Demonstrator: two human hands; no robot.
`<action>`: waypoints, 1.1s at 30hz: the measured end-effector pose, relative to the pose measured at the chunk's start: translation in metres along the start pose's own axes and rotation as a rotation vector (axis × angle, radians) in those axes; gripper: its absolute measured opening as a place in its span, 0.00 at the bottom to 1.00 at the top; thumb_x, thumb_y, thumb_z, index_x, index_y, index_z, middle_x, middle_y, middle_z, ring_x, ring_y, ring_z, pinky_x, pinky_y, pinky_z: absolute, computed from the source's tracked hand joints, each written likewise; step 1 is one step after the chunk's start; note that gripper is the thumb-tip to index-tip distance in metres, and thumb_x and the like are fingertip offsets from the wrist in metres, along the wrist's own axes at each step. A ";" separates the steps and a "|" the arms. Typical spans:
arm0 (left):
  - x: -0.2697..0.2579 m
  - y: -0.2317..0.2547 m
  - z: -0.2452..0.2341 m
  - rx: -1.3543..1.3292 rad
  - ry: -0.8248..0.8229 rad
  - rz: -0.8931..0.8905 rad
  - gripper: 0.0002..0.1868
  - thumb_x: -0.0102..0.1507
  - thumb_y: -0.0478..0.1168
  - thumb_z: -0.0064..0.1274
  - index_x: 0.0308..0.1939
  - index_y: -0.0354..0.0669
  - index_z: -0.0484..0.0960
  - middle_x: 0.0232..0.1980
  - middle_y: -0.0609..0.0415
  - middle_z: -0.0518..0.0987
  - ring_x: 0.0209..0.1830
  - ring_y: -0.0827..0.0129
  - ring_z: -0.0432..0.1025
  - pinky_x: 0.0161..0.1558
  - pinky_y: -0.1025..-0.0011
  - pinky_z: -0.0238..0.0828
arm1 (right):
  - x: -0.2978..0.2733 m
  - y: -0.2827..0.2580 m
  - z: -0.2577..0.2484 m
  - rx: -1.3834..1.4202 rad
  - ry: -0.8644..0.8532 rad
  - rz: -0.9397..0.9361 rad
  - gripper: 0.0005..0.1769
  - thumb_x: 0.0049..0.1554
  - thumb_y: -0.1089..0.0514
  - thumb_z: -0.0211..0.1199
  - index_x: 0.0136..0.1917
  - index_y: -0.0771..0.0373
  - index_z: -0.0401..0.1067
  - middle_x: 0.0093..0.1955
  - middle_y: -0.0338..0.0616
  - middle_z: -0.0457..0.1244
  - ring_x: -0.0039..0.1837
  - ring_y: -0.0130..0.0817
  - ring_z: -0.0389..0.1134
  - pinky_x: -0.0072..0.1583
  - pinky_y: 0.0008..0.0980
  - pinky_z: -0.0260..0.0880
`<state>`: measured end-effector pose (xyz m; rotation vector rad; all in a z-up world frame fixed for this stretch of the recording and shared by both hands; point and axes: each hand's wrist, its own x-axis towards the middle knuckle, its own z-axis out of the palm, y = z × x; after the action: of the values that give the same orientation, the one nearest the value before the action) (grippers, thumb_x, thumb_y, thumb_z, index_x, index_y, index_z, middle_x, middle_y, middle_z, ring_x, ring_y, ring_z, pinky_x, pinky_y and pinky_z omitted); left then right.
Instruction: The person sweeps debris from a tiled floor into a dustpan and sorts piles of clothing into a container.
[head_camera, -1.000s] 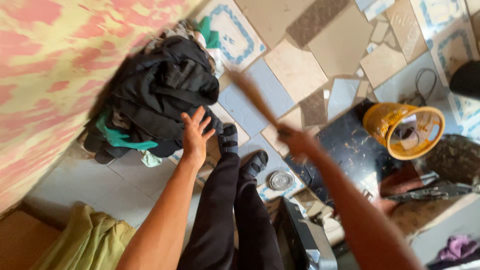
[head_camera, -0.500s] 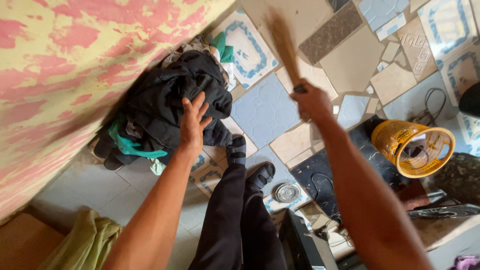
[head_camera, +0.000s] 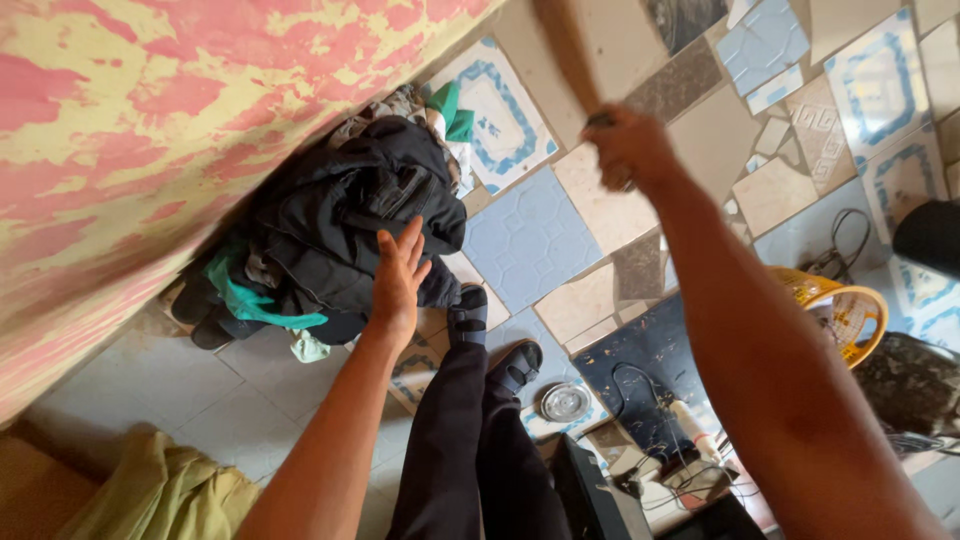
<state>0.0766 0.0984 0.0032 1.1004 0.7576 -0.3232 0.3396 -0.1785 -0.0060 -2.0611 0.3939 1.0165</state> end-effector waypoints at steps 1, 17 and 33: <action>-0.001 0.001 0.001 0.009 0.003 -0.010 0.53 0.63 0.77 0.19 0.80 0.43 0.54 0.84 0.50 0.50 0.84 0.58 0.43 0.78 0.54 0.44 | -0.003 -0.001 0.005 0.005 -0.077 -0.043 0.14 0.56 0.55 0.69 0.55 0.59 0.76 0.31 0.43 0.65 0.29 0.31 0.66 0.31 0.35 0.68; 0.061 0.045 -0.001 -0.065 0.010 0.104 0.51 0.64 0.76 0.27 0.80 0.46 0.53 0.84 0.49 0.53 0.80 0.53 0.56 0.69 0.49 0.60 | -0.106 0.143 0.051 -0.199 -0.063 0.253 0.40 0.51 0.39 0.69 0.76 0.37 0.65 0.36 0.50 0.66 0.35 0.38 0.67 0.40 0.42 0.70; 0.072 0.041 0.020 0.200 0.139 0.083 0.50 0.62 0.78 0.31 0.79 0.50 0.60 0.80 0.50 0.61 0.71 0.50 0.67 0.55 0.55 0.73 | -0.021 0.112 -0.113 -0.712 0.153 -0.055 0.34 0.54 0.36 0.67 0.72 0.37 0.69 0.51 0.53 0.71 0.51 0.52 0.73 0.51 0.49 0.75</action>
<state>0.1595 0.1071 -0.0139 1.3498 0.8126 -0.2580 0.3219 -0.3380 -0.0058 -2.7753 0.0386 1.0655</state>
